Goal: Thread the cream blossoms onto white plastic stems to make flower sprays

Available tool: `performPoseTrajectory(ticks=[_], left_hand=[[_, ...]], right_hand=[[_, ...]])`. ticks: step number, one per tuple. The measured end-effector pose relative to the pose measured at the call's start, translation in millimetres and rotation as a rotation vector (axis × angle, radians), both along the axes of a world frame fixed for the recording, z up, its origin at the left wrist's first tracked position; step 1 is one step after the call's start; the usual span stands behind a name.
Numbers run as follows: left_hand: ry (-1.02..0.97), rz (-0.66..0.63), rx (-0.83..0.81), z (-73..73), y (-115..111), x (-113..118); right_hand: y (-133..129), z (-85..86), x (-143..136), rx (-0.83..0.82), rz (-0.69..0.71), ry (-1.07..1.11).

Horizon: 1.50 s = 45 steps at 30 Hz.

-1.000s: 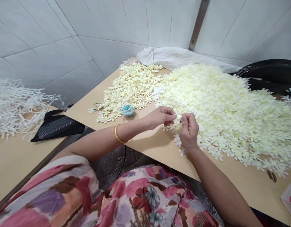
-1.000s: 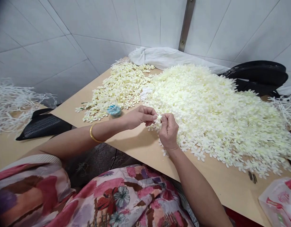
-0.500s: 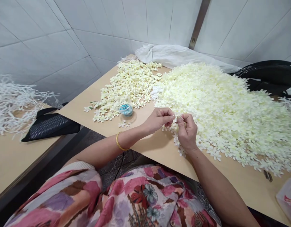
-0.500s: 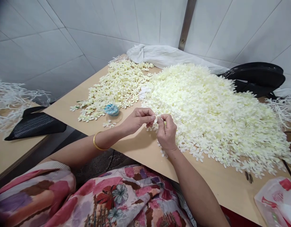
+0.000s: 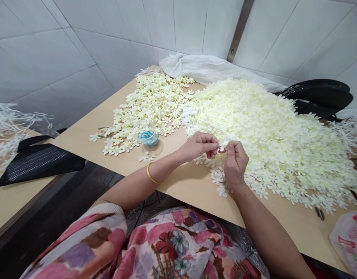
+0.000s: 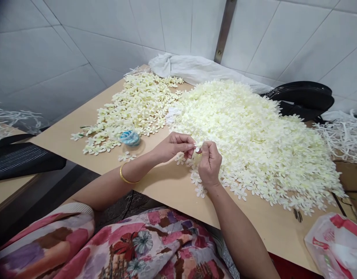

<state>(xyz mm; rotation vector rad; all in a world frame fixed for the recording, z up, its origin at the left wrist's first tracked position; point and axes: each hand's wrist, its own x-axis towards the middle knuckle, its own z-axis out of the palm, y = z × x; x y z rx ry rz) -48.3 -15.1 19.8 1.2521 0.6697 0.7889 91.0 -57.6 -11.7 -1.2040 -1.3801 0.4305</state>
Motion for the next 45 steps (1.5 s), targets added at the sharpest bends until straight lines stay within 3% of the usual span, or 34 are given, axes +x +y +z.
performPoseTrajectory(ticks=[3, 8, 12, 21, 30, 40, 45], left_hand=[[-0.015, -0.004, -0.008, -5.7, 0.6, -2.3], [0.014, 0.117, -0.003, -11.4, 1.8, -5.9], [0.064, 0.186, 0.022, -10.6, 1.1, -5.1], [0.076, 0.085, 0.051, -6.8, -3.9, -4.6], [0.079, 0.089, 0.108, -8.9, -3.4, -5.3], [0.081, 0.05, 0.324, -14.4, -2.3, -6.1], [0.175, 0.038, 0.466, -17.3, -2.3, -6.2]], right_hand=[[0.8, -0.5, -0.9, 0.08, -0.037, -0.12], [1.0, 2.4, -2.2, 0.429, -0.148, -0.374], [0.4, 0.9, -2.3, 0.516, -0.088, -0.547], [6.7, -8.8, -1.4, 0.384, -0.012, -0.557], [4.3, 1.5, -2.1, 0.185, 0.141, -0.298], [1.4, 1.2, -1.3, 0.045, 0.172, -0.077], [3.0, -0.5, -0.1, 0.027, 0.157, -0.114]])
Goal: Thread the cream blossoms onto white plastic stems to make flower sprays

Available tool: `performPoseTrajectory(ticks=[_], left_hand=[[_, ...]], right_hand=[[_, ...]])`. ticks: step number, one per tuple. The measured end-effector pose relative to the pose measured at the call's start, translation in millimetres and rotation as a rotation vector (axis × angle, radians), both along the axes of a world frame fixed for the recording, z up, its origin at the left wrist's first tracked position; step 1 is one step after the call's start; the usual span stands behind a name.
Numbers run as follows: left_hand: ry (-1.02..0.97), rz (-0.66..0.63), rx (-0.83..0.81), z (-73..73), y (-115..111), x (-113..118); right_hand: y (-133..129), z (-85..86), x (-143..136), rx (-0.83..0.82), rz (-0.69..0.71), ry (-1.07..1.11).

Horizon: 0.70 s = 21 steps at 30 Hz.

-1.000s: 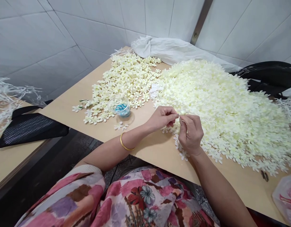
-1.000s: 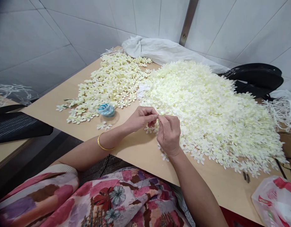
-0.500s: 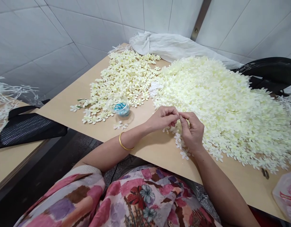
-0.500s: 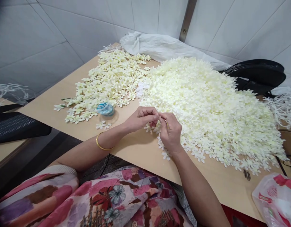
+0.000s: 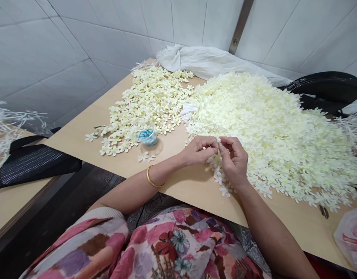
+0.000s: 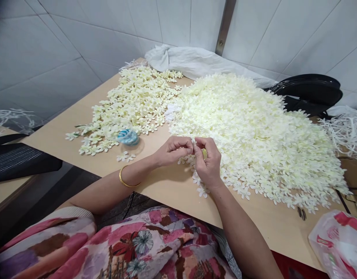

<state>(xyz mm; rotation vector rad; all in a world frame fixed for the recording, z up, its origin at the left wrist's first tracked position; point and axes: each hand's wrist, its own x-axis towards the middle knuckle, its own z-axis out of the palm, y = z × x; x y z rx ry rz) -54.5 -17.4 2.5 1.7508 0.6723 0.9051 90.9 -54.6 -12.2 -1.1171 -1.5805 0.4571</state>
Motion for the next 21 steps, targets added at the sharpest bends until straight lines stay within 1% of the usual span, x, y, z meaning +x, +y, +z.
performPoseTrajectory(ticks=[5, 8, 17, 19, 21], left_hand=[[0.039, -0.005, 0.076, 4.5, -2.4, -0.3], [0.055, 0.012, 0.087, 7.3, -4.0, 0.1], [0.046, 0.015, 0.048, 6.9, -4.4, 1.1], [0.046, 0.029, 0.016, 5.9, -4.6, 1.9], [0.041, 0.066, -0.053, 4.5, -4.8, 3.1]], right_hand=[[-0.3, 2.7, -0.6, 0.037, -0.021, -0.056], [-1.3, 3.3, -1.1, 0.053, -0.05, -0.054], [-1.3, 2.0, -1.6, 0.018, -0.135, -0.057], [-1.2, 2.1, -1.3, 0.019, -0.155, -0.053], [-0.7, 1.8, -0.9, 0.042, -0.179, -0.065]])
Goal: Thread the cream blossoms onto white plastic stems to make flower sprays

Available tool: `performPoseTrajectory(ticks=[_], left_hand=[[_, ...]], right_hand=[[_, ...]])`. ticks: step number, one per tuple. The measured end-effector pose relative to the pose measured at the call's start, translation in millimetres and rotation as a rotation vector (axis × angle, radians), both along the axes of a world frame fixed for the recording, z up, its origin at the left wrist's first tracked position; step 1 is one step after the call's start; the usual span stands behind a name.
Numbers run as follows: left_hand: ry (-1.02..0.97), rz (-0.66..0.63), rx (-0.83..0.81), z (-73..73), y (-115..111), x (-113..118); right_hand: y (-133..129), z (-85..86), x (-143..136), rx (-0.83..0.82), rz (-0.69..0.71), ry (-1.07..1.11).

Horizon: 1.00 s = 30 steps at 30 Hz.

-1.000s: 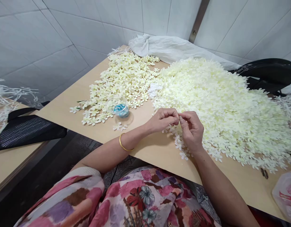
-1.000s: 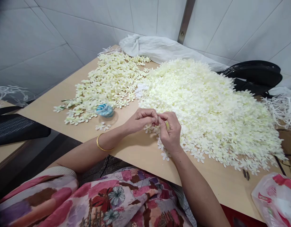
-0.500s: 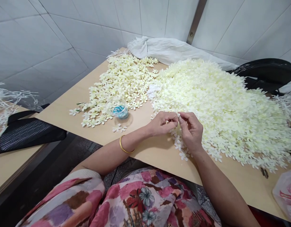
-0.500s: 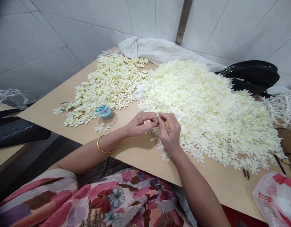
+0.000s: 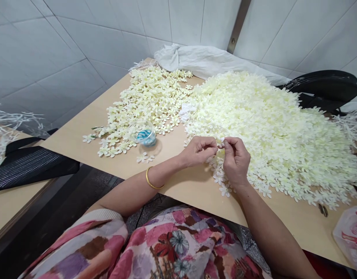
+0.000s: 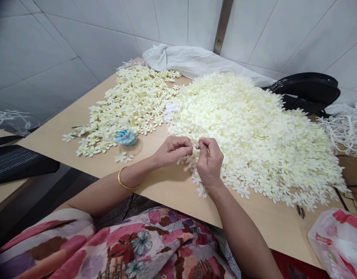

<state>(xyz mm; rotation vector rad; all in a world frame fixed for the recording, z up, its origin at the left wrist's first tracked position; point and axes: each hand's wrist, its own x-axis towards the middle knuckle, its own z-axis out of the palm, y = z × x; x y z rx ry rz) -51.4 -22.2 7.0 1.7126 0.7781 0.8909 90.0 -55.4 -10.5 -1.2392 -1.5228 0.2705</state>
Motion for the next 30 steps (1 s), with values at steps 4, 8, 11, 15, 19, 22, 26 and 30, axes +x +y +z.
performPoseTrajectory(ticks=[4, 8, 11, 15, 19, 22, 26, 30], left_hand=[[-0.078, 0.09, -0.124, -2.6, 0.8, 2.5], [-0.155, 0.083, -0.196, -3.5, 2.9, 2.3], [-0.19, 0.024, -0.259, -3.6, 3.7, 0.7], [-0.233, -0.015, -0.321, -3.4, 4.6, -0.4], [-0.271, 0.019, -0.344, -3.1, 6.6, -1.3], [-0.29, 0.096, -0.343, -3.2, 8.1, -2.9], [-0.278, 0.174, -0.351, -2.9, 8.3, -4.4], [-0.312, 0.205, -0.392, -2.5, 7.1, -2.6]], right_hand=[[1.6, -2.6, -0.3, 0.153, 0.002, -0.155], [2.2, -4.3, -1.5, 0.225, 0.065, -0.245], [0.9, -2.4, -1.3, 0.121, 0.065, -0.15], [-1.0, 1.2, 0.0, -0.045, 0.061, 0.036], [1.3, 2.1, 1.2, -0.124, 0.062, 0.266], [5.1, 1.2, 1.9, -0.155, 0.078, 0.415], [7.0, -0.8, 2.1, -0.143, 0.115, 0.47], [3.7, -1.7, 1.8, -0.04, 0.063, 0.254]])
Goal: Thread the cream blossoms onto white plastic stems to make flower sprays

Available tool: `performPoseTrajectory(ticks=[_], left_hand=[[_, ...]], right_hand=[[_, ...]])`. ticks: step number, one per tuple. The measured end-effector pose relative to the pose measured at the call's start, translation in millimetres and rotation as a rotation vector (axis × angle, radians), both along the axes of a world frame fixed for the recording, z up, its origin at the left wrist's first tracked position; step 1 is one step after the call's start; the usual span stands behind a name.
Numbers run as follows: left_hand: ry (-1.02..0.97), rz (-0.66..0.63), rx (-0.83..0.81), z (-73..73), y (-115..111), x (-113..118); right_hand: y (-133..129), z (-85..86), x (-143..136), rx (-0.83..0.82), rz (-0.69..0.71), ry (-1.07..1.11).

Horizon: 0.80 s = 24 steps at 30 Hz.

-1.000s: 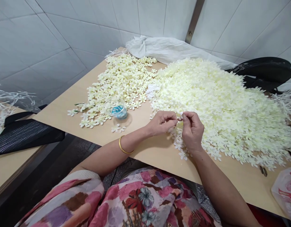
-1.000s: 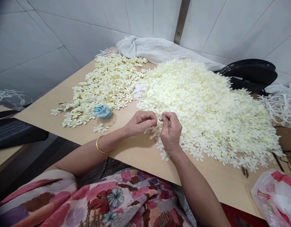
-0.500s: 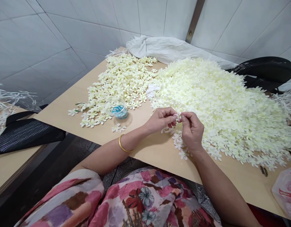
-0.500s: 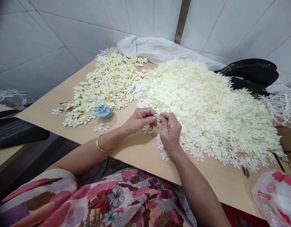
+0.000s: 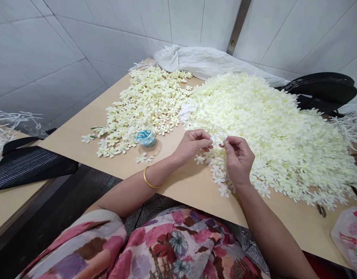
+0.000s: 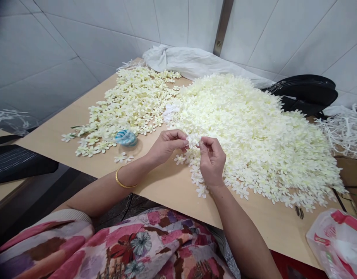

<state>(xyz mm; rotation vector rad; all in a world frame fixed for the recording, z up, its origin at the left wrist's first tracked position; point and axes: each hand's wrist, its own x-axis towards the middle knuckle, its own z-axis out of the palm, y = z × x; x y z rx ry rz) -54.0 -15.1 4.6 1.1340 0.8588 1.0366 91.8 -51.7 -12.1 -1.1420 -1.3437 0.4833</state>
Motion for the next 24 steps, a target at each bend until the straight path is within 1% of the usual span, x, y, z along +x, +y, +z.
performPoseTrajectory(ticks=[3, 5, 8, 12, 16, 18, 20, 22, 24], left_hand=[[-0.086, -0.032, -0.052, -0.7, -0.6, 1.8], [-0.143, -0.048, -0.09, -1.4, -0.9, 2.4], [-0.167, -0.053, -0.118, -1.5, -1.1, 2.4], [-0.102, -0.026, -0.194, -0.1, -0.7, 2.6], [-0.139, -0.038, -0.286, 1.3, 0.4, 3.2], [-0.172, -0.082, -0.328, 1.4, 0.6, 3.4], [-0.2, -0.155, -0.351, 1.1, 0.3, 3.6], [-0.219, -0.202, -0.331, 0.4, 0.0, 3.5], [-0.227, -0.185, -0.277, -0.5, -0.4, 2.9]], right_hand=[[-2.6, 0.9, -0.8, 0.172, -0.044, -0.269], [-3.4, 1.3, -1.5, 0.277, -0.057, -0.395], [-3.5, 0.3, -1.5, 0.362, -0.094, -0.498], [-2.9, -0.7, 2.1, 0.463, -0.164, -0.6], [-2.6, 0.8, 7.4, 0.513, -0.196, -0.666], [-2.3, 1.1, 9.1, 0.533, -0.186, -0.694], [-1.9, 0.4, 9.5, 0.555, -0.155, -0.728], [-1.6, -0.7, 8.5, 0.557, -0.119, -0.754], [-1.4, -1.5, 6.8, 0.518, -0.108, -0.721]])
